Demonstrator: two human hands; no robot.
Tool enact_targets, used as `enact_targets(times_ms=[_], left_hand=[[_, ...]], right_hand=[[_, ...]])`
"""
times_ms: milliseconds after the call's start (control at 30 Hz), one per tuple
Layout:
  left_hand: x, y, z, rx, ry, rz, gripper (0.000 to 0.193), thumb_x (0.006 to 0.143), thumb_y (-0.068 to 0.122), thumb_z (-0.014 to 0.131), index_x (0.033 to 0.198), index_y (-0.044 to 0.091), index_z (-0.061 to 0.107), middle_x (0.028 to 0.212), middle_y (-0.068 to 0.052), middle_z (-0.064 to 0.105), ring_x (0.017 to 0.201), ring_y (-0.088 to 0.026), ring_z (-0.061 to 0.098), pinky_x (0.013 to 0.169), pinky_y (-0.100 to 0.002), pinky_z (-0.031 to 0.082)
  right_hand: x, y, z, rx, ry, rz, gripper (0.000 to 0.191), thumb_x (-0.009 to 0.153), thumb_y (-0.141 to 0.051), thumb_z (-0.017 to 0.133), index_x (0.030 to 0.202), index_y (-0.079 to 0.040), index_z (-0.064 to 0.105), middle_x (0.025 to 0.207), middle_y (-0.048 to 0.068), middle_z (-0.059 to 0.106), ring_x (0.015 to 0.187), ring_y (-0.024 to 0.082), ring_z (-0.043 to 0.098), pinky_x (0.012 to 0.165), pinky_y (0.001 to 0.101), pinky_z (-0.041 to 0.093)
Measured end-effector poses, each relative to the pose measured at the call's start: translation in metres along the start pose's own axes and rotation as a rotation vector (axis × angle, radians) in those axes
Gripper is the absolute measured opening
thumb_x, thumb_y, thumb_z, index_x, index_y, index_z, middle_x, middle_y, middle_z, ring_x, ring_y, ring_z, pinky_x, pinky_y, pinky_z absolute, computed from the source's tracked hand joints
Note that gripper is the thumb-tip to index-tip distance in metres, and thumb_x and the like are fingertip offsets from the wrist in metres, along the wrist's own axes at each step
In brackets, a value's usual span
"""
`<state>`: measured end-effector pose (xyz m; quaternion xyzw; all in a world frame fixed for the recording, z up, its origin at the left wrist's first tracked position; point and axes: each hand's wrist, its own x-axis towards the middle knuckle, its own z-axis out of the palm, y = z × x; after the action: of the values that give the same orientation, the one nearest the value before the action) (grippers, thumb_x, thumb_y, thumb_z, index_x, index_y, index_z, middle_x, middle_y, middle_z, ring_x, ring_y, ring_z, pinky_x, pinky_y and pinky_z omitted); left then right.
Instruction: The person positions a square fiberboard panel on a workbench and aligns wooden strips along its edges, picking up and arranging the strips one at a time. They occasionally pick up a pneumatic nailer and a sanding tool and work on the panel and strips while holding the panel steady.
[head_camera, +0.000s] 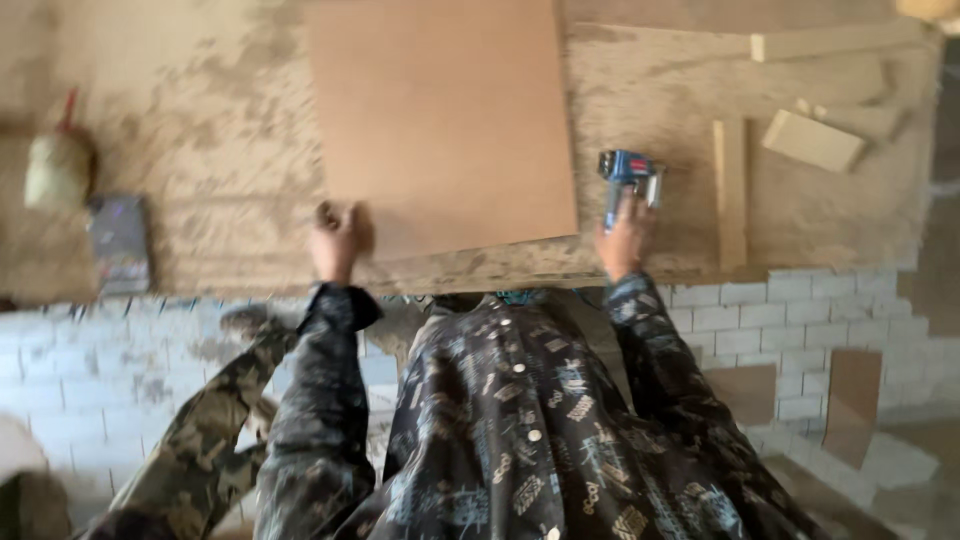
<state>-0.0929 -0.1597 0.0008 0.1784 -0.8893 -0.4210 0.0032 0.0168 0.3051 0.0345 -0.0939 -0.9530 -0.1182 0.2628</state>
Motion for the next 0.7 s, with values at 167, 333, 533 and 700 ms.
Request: enact_targets(times_ms=[167, 333, 533, 700], left_hand=[[-0.031, 0.029, 0.011, -0.227, -0.193, -0.177, 0.045, 0.097, 0.038, 0.075, 0.079, 0.0, 0.062, 0.066, -0.008, 0.062, 0.061, -0.014, 0.051, 0.053, -0.037, 0.044], [-0.135, 0.045, 0.026, -0.769, -0.023, -0.258, 0.03, 0.104, 0.024, 0.065, 0.08, 0.008, 0.054, 0.06, 0.0, 0.054, 0.049, -0.011, 0.047, 0.044, -0.03, 0.034], [-0.195, 0.056, 0.135, -0.809, -0.032, -0.439, 0.026, 0.104, 0.027, 0.065, 0.085, 0.009, 0.061, 0.069, -0.003, 0.062, 0.056, -0.011, 0.057, 0.052, -0.028, 0.047], [-0.175, 0.117, 0.21, -0.764, -0.197, -0.433, 0.035, 0.105, 0.029, 0.068, 0.086, 0.0, 0.06, 0.074, -0.005, 0.065, 0.063, -0.014, 0.062, 0.055, -0.03, 0.051]], right_hand=[[-0.027, -0.03, -0.012, 0.779, -0.62, 0.132, 0.068, 0.086, -0.039, 0.08, 0.139, -0.005, 0.053, 0.086, 0.009, 0.078, 0.091, 0.029, 0.071, 0.096, 0.058, 0.047], [-0.005, -0.012, 0.008, 1.158, -0.675, 0.019, 0.105, 0.082, -0.039, 0.086, 0.157, 0.005, 0.026, 0.155, 0.037, 0.036, 0.141, 0.045, 0.034, 0.11, 0.0577, 0.032], [0.041, 0.116, 0.048, 1.038, -0.254, 0.29, 0.06, 0.094, -0.031, 0.075, 0.146, -0.006, 0.056, 0.147, 0.017, 0.062, 0.14, 0.03, 0.058, 0.123, 0.0451, 0.044], [0.011, 0.264, 0.048, 0.096, -0.298, 0.565, 0.082, 0.081, -0.04, 0.084, 0.145, -0.001, 0.049, 0.144, 0.031, 0.049, 0.135, 0.049, 0.042, 0.111, 0.0605, 0.03]])
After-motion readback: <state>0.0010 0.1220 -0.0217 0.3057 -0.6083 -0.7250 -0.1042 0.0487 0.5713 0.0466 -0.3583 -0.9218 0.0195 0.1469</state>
